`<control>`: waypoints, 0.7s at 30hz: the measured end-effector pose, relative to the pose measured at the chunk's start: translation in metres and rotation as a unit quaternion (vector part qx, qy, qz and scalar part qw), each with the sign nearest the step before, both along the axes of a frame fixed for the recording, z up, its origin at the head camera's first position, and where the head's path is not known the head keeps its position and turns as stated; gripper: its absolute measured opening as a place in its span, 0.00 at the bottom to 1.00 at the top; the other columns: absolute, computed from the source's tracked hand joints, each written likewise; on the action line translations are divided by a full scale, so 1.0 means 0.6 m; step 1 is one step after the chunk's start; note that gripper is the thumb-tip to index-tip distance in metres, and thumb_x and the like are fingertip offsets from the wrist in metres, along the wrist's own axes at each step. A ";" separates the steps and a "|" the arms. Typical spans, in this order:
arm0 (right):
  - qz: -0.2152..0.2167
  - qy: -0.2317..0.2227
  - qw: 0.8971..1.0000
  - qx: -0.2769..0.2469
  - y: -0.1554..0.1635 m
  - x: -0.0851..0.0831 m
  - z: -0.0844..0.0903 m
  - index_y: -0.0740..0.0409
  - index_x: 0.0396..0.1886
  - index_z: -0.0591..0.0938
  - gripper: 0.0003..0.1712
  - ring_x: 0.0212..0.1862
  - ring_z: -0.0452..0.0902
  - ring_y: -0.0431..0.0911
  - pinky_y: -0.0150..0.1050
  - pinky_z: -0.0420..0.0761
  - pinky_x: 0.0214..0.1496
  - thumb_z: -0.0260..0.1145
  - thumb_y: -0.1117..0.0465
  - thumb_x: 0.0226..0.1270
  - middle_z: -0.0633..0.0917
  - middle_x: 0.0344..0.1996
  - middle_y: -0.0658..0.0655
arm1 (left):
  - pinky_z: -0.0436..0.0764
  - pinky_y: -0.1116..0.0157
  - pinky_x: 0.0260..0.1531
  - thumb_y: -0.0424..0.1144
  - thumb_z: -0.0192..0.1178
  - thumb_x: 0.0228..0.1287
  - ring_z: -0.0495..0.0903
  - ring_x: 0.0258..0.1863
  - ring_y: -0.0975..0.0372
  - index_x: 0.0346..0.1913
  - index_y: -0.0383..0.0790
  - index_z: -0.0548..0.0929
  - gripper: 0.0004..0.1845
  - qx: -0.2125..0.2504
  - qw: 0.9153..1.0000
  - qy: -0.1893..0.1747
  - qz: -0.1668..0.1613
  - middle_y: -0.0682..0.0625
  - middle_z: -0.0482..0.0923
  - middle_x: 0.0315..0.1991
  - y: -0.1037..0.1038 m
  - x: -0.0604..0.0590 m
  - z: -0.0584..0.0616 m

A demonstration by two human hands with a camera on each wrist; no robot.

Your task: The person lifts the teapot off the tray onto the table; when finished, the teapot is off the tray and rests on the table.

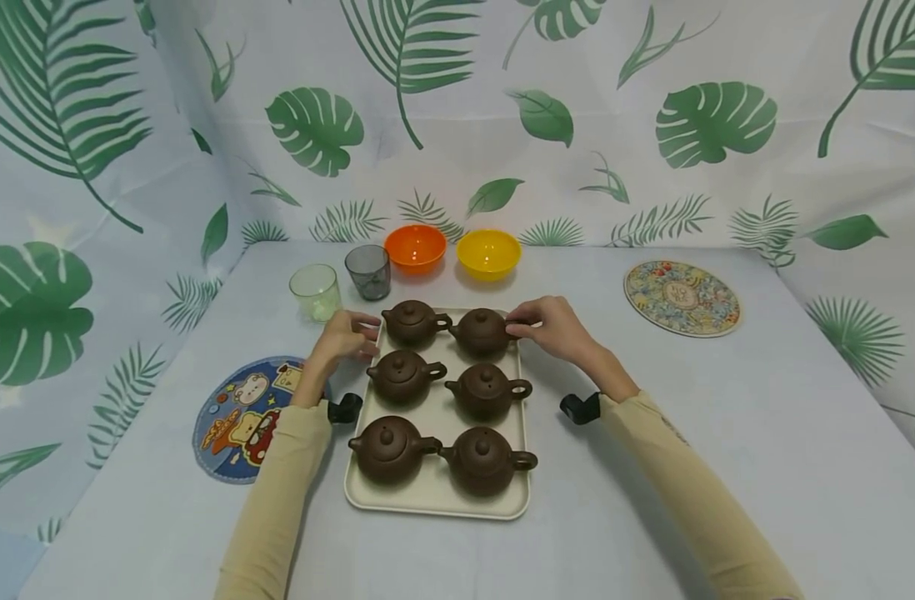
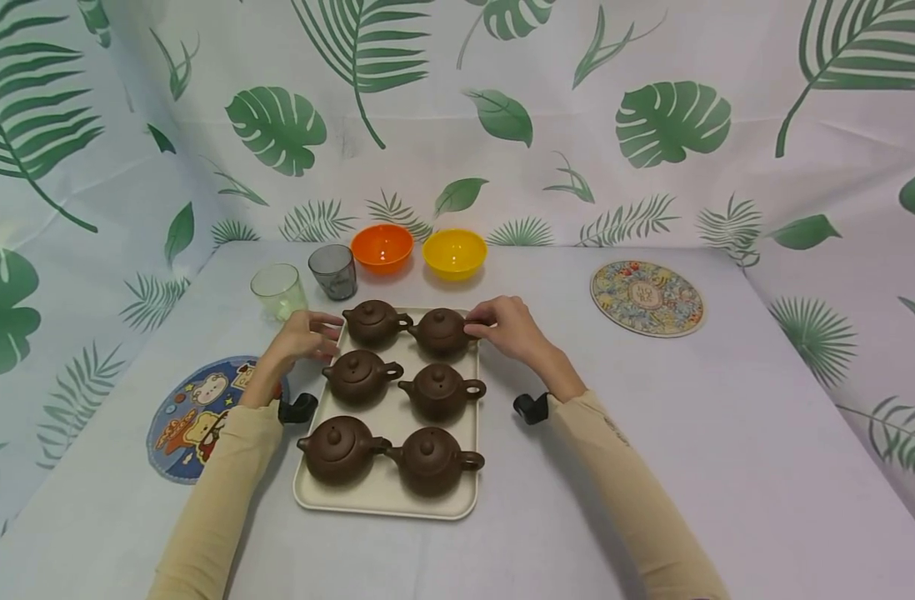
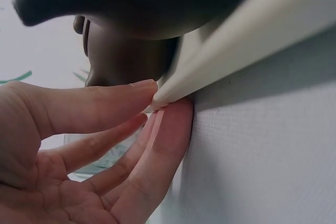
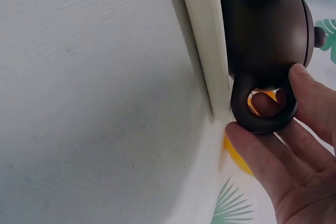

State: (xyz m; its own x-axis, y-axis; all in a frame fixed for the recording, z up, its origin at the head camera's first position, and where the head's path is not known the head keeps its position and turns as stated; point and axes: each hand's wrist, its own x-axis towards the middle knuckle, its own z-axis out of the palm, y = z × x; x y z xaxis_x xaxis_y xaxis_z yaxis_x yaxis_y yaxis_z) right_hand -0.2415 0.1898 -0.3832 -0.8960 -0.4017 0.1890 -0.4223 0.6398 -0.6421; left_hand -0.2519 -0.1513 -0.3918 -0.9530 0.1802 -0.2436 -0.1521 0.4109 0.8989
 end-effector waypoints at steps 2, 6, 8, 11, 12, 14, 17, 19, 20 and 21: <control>-0.004 0.006 1.000 0.003 0.000 0.000 0.001 0.65 0.40 0.87 0.10 0.38 0.85 0.51 0.45 0.84 0.41 0.68 0.65 0.62 0.88 0.35 0.60 | 0.84 0.68 0.28 0.18 0.56 0.56 0.79 0.23 0.65 0.60 0.22 0.72 0.25 -0.003 1.000 -0.001 0.001 0.28 0.75 0.49 0.001 -0.001 0.000; -0.005 0.007 1.000 -0.005 0.001 -0.002 0.001 0.66 0.38 0.88 0.09 0.36 0.85 0.51 0.43 0.83 0.38 0.69 0.65 0.60 0.88 0.33 0.60 | 0.83 0.68 0.27 0.18 0.59 0.54 0.78 0.24 0.65 0.60 0.22 0.72 0.27 -0.012 1.000 -0.002 0.001 0.28 0.75 0.49 0.001 -0.001 0.000; -0.006 0.000 1.000 -0.011 0.002 -0.003 0.001 0.67 0.38 0.88 0.09 0.35 0.85 0.50 0.41 0.83 0.36 0.69 0.66 0.60 0.88 0.33 0.61 | 0.83 0.69 0.27 0.18 0.58 0.54 0.78 0.24 0.64 0.60 0.22 0.72 0.27 -0.010 1.000 -0.003 0.001 0.29 0.75 0.48 0.000 -0.001 0.000; -0.011 -0.011 1.000 -0.018 0.002 -0.004 0.000 0.67 0.37 0.88 0.09 0.35 0.85 0.49 0.36 0.81 0.34 0.70 0.67 0.59 0.88 0.32 0.61 | 0.83 0.68 0.26 0.18 0.56 0.54 0.79 0.24 0.64 0.61 0.22 0.72 0.27 -0.006 1.000 -0.005 -0.001 0.29 0.75 0.48 -0.001 0.001 0.000; -0.013 -0.013 1.000 -0.017 0.003 -0.004 0.000 0.67 0.37 0.88 0.09 0.35 0.84 0.49 0.34 0.80 0.33 0.70 0.67 0.59 0.88 0.32 0.61 | 0.83 0.68 0.27 0.17 0.56 0.54 0.79 0.24 0.64 0.61 0.21 0.71 0.27 -0.004 1.000 -0.005 -0.001 0.29 0.75 0.47 -0.001 0.001 0.000; -0.017 -0.014 1.000 -0.014 0.006 -0.004 0.000 0.66 0.37 0.88 0.08 0.34 0.84 0.48 0.32 0.78 0.32 0.70 0.66 0.59 0.88 0.32 0.61 | 0.83 0.68 0.27 0.17 0.55 0.54 0.79 0.24 0.64 0.61 0.22 0.72 0.27 -0.004 1.000 -0.005 -0.001 0.28 0.75 0.48 -0.001 0.002 -0.001; -0.023 -0.020 0.999 -0.023 0.018 -0.004 0.006 0.66 0.37 0.88 0.08 0.35 0.85 0.48 0.31 0.79 0.32 0.70 0.66 0.59 0.88 0.32 0.61 | 0.84 0.68 0.28 0.17 0.57 0.53 0.79 0.25 0.64 0.60 0.22 0.72 0.27 -0.008 1.000 -0.003 0.000 0.28 0.76 0.49 0.001 0.002 -0.001; -0.027 -0.032 0.998 -0.037 0.032 -0.003 0.014 0.66 0.38 0.88 0.09 0.36 0.85 0.49 0.32 0.81 0.34 0.70 0.65 0.60 0.88 0.33 0.61 | 0.84 0.68 0.28 0.17 0.58 0.53 0.79 0.26 0.64 0.60 0.23 0.73 0.27 -0.012 1.000 -0.002 0.001 0.28 0.76 0.49 0.002 0.002 -0.001; -0.029 -0.038 0.998 -0.045 0.042 -0.003 0.020 0.66 0.39 0.88 0.10 0.36 0.86 0.50 0.33 0.82 0.35 0.70 0.65 0.60 0.88 0.33 0.61 | 0.84 0.68 0.28 0.17 0.58 0.53 0.79 0.26 0.64 0.60 0.23 0.73 0.27 -0.012 1.000 -0.002 0.001 0.29 0.76 0.49 0.002 0.002 -0.001; -0.030 -0.044 0.997 -0.052 0.053 -0.002 0.025 0.66 0.39 0.88 0.10 0.36 0.86 0.51 0.35 0.83 0.37 0.69 0.65 0.60 0.88 0.33 0.62 | 0.84 0.68 0.28 0.18 0.58 0.53 0.79 0.26 0.64 0.60 0.24 0.73 0.27 -0.012 1.000 -0.002 0.001 0.29 0.76 0.49 0.003 0.002 -0.001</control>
State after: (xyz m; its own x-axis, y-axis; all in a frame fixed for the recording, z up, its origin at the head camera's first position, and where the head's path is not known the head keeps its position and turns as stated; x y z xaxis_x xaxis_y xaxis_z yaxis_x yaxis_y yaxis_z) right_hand -0.2426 0.2214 -0.3679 -0.9327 -0.3294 0.1468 -0.3246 0.5895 -0.7397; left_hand -0.2507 -0.1497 -0.3926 -0.9527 0.1718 -0.2508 -0.1559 0.4321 0.8882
